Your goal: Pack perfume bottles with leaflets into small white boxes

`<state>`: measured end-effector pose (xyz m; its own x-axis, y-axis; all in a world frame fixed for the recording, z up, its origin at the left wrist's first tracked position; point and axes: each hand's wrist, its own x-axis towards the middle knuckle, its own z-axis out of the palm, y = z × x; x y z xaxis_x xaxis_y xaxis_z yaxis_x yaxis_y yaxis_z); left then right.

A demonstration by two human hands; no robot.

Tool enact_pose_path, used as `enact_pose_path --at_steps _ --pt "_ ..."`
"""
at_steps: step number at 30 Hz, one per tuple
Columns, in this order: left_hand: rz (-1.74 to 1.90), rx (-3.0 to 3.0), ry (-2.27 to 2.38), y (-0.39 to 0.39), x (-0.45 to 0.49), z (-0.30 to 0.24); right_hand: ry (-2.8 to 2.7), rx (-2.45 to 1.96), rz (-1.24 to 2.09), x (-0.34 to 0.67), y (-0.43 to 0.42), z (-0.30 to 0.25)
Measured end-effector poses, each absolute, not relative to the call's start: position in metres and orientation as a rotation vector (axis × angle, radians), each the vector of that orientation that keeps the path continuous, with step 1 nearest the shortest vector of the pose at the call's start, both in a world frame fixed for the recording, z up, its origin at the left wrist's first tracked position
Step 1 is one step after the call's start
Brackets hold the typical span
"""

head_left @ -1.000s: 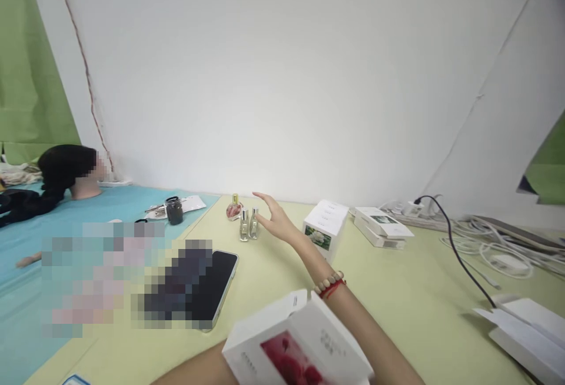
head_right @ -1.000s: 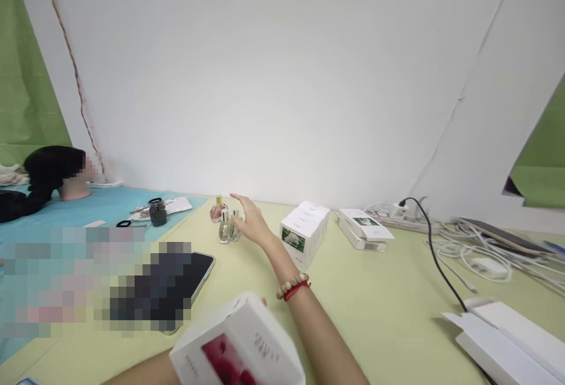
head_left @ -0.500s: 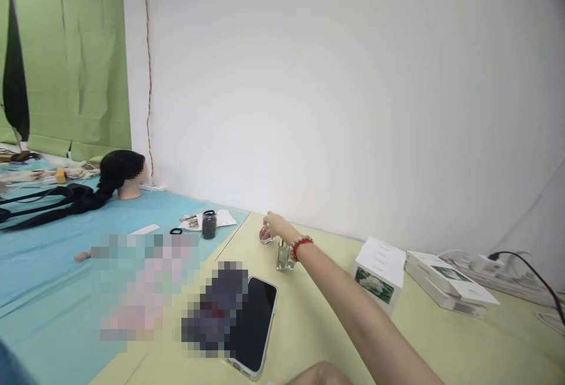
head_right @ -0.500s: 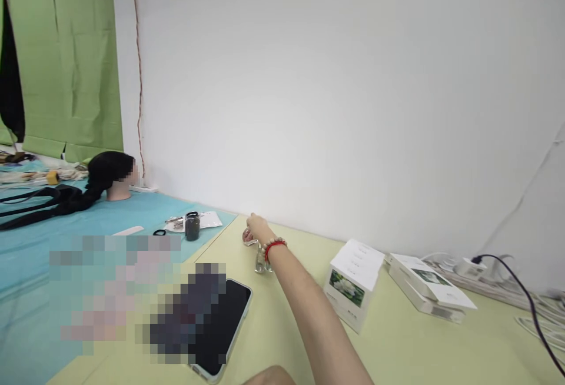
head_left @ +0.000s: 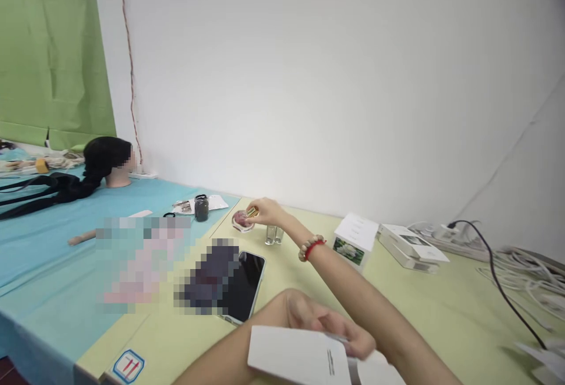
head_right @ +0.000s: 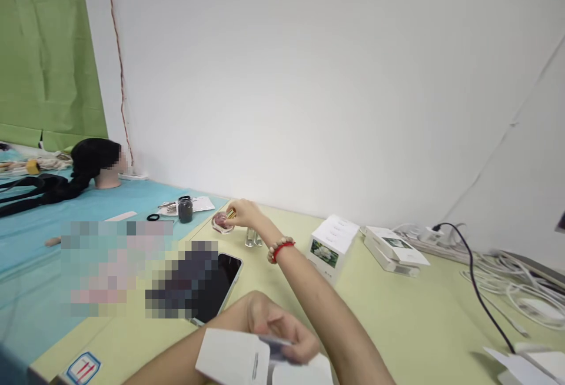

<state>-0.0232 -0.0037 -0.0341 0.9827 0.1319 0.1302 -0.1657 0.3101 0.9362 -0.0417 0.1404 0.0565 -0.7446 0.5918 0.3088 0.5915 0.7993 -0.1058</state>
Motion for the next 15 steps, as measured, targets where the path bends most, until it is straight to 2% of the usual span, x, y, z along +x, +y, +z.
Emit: enact_pose_path --at_steps 3,7,15 --pt "0.095 1.102 -0.160 0.007 -0.021 -0.031 -2.355 -0.827 0.153 -0.011 0.113 0.068" --pt "0.172 1.148 0.051 0.020 -0.026 -0.033 -1.992 -0.769 0.315 0.039 0.075 0.089" --pt "1.067 1.214 0.577 0.016 -0.010 -0.035 -1.842 -0.833 0.505 0.129 0.023 0.110"
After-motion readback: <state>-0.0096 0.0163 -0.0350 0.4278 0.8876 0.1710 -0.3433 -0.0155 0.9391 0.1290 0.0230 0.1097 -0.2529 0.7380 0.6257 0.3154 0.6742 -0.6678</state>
